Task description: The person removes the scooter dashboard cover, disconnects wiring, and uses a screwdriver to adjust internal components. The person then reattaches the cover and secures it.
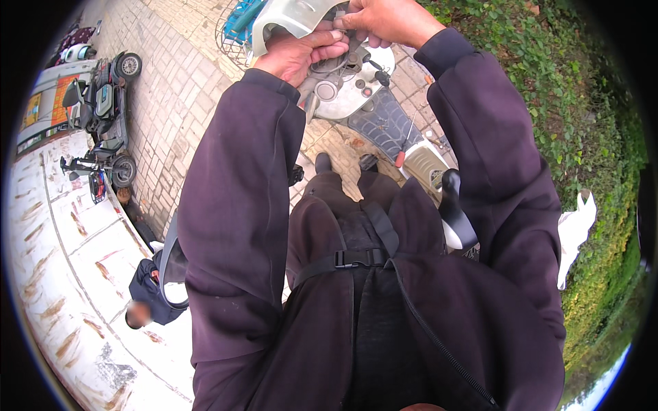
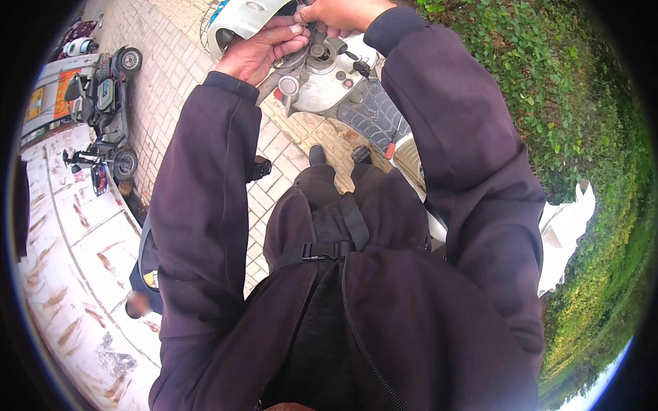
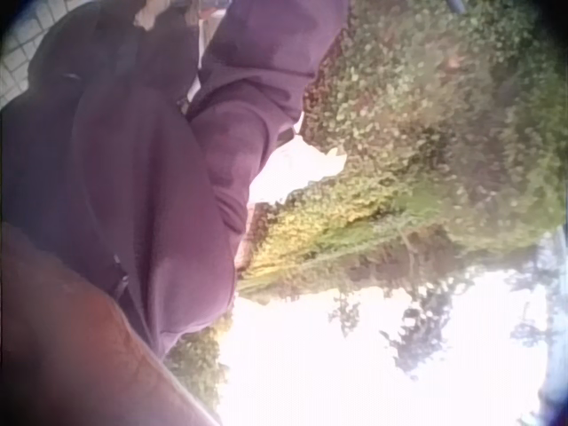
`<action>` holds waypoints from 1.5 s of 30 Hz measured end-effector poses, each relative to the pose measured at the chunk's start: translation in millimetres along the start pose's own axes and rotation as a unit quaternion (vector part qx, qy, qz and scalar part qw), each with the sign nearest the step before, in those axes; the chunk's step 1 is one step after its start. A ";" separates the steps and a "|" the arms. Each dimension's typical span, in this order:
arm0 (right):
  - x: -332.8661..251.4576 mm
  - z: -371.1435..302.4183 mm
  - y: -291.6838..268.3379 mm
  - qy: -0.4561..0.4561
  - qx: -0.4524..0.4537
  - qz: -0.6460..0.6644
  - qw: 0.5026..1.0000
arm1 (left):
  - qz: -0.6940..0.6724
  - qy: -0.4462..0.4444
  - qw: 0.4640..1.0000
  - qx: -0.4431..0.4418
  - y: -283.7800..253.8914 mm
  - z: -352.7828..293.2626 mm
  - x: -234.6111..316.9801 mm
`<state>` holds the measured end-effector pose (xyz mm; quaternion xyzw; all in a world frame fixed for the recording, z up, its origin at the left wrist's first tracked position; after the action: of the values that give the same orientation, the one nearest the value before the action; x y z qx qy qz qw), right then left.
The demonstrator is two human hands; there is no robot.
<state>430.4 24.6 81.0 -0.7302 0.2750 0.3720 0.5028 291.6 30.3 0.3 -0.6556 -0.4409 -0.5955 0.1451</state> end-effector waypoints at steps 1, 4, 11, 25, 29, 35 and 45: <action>0.1 0.6 1.0 -0.010 0.010 -0.006 1.000 | -0.003 0.004 1.000 -0.001 -0.1 0.5 0.1; -5.1 -1.2 0.3 -0.059 0.067 -0.050 0.995 | 0.008 -0.009 1.000 0.021 -5.8 2.2 -3.4; 7.8 -0.8 13.2 -0.021 0.009 0.065 0.998 | 0.001 -0.007 1.000 0.001 -5.3 3.9 -4.8; 14.5 3.3 22.6 0.001 -0.026 0.148 0.989 | -0.034 0.011 0.999 -0.030 4.6 1.5 4.5; 21.9 6.7 24.5 0.022 -0.033 0.173 0.984 | -0.034 0.003 0.999 -0.015 1.3 2.3 2.7; 27.8 10.2 27.3 0.047 -0.037 0.199 0.978 | -0.028 -0.017 0.999 -0.005 -4.0 3.1 -1.9; 42.6 16.4 37.8 0.040 -0.008 0.302 0.952 | 0.008 -0.009 1.000 0.010 -5.5 3.9 -1.4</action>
<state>421.1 25.9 22.5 -0.6314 0.4998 0.4788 0.3498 290.1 35.6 -3.8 -0.6628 -0.4432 -0.5840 0.1524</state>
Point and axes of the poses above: each hand's wrist, its own z-axis towards the middle knuckle, its own y-axis out of the palm, x = y × z, the point moved 10 cm from there along z, towards the middle knuckle, and after that the axes turned 8 degrees about -x, right-handed, at the moved point
